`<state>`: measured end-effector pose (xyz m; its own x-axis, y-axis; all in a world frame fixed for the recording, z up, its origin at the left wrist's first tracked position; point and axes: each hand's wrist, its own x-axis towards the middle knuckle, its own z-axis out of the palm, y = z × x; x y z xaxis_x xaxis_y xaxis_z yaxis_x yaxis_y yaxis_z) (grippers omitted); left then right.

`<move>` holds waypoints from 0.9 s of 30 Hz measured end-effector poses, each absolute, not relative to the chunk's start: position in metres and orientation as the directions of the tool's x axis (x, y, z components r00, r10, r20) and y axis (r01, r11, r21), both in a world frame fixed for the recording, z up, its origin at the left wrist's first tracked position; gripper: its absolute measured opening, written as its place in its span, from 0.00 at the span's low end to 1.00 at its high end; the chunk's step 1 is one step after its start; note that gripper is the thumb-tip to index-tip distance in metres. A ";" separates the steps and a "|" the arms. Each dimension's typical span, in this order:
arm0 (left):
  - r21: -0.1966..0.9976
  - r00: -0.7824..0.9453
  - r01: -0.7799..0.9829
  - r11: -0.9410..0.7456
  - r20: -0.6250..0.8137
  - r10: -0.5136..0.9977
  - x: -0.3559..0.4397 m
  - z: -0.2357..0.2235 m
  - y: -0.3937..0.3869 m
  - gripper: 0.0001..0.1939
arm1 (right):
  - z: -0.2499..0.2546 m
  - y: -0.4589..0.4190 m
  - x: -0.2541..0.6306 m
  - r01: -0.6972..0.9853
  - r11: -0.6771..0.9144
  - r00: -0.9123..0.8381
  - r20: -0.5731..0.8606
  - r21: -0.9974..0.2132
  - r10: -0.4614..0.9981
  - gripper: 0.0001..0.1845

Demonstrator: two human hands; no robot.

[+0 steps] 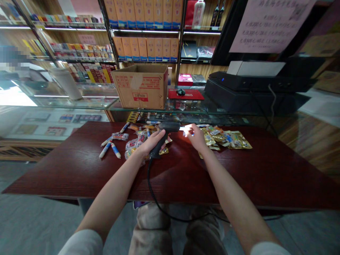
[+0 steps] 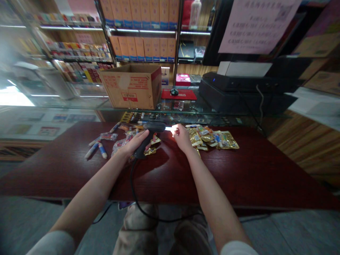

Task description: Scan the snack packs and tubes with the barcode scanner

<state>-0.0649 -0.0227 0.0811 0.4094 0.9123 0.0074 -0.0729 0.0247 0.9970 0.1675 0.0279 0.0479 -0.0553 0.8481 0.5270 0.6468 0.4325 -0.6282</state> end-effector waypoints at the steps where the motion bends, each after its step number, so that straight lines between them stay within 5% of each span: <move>1: 0.996 0.395 -0.082 0.037 -0.002 0.919 -0.066 0.082 -0.022 0.33 | 0.047 0.029 0.170 0.663 0.427 -0.045 0.537 -0.615 0.843 0.07; 10: 0.977 0.252 -0.132 0.170 -0.133 0.959 -0.096 0.090 -0.010 0.30 | 0.037 0.042 0.203 0.757 0.288 0.104 0.545 -0.586 0.832 0.04; 19: 0.975 0.461 -0.138 0.172 -0.090 0.883 -0.068 0.087 -0.027 0.29 | 0.037 0.034 0.173 0.704 0.425 -0.018 0.583 -0.569 0.812 0.04; 27: 0.975 0.365 -0.112 0.191 -0.138 0.921 -0.068 0.082 -0.021 0.26 | 0.038 0.032 0.174 0.700 0.455 -0.061 0.589 -0.551 0.806 0.07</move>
